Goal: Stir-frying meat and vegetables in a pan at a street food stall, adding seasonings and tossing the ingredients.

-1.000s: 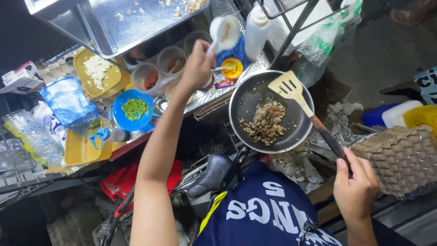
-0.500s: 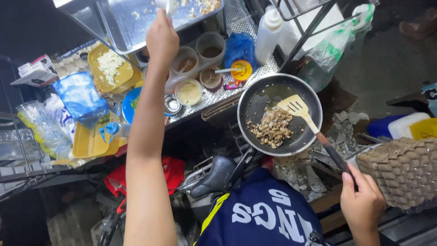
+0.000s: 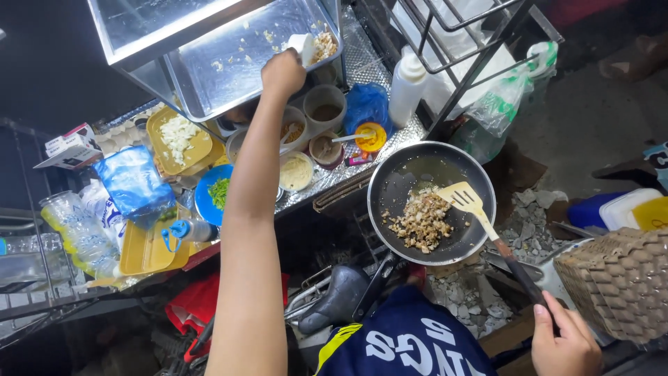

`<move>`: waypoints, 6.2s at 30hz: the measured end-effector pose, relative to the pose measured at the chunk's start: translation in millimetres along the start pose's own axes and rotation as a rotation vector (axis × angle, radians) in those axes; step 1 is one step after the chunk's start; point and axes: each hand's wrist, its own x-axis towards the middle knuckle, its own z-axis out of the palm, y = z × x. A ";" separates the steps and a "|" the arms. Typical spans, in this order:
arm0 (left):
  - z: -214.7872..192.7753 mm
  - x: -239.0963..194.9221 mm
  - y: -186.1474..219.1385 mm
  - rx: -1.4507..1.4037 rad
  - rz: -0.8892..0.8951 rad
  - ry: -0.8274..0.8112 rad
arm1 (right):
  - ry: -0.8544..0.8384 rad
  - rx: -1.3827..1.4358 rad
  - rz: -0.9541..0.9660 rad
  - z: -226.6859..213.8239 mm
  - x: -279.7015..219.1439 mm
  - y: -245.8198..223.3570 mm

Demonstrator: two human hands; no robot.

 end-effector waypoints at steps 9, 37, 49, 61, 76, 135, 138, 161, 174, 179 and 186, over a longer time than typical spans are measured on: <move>-14.2 -9.3 17.2 -0.274 -0.091 -0.084 | -0.018 0.047 0.029 2.6 4.5 -3.9; -6.4 -14.9 16.9 -1.068 -0.493 -0.023 | -0.027 -0.006 0.032 1.7 4.1 -1.9; 21.0 -122.4 47.7 -0.515 0.347 0.388 | -0.035 0.059 -0.056 -15.3 10.9 -5.2; 131.2 -296.4 105.8 0.157 0.914 0.164 | -0.103 -0.013 -0.025 -9.7 3.2 -12.5; 95.7 -286.8 106.6 0.282 0.972 0.221 | -0.103 -0.013 -0.072 -11.5 13.9 -20.4; 164.1 -492.7 100.7 -0.085 -0.442 -0.268 | -0.381 -0.413 -0.770 7.3 328.2 93.8; 164.6 -490.2 98.7 -0.066 -0.420 -0.237 | -0.380 -0.429 -0.836 43.7 374.7 103.3; 157.1 -483.5 96.8 -0.129 -0.309 -0.220 | -0.382 -0.324 -0.873 8.9 288.7 -52.7; 152.2 -481.0 94.2 -0.265 -0.279 -0.336 | -0.128 -0.462 -0.635 -14.4 193.0 -22.5; 152.9 -482.2 93.4 -0.261 -0.265 -0.348 | -0.165 -0.540 -0.499 1.1 170.2 -64.3; 135.6 -478.6 98.7 -0.259 -0.310 -0.346 | -0.330 -0.685 -0.442 -56.2 133.8 -53.8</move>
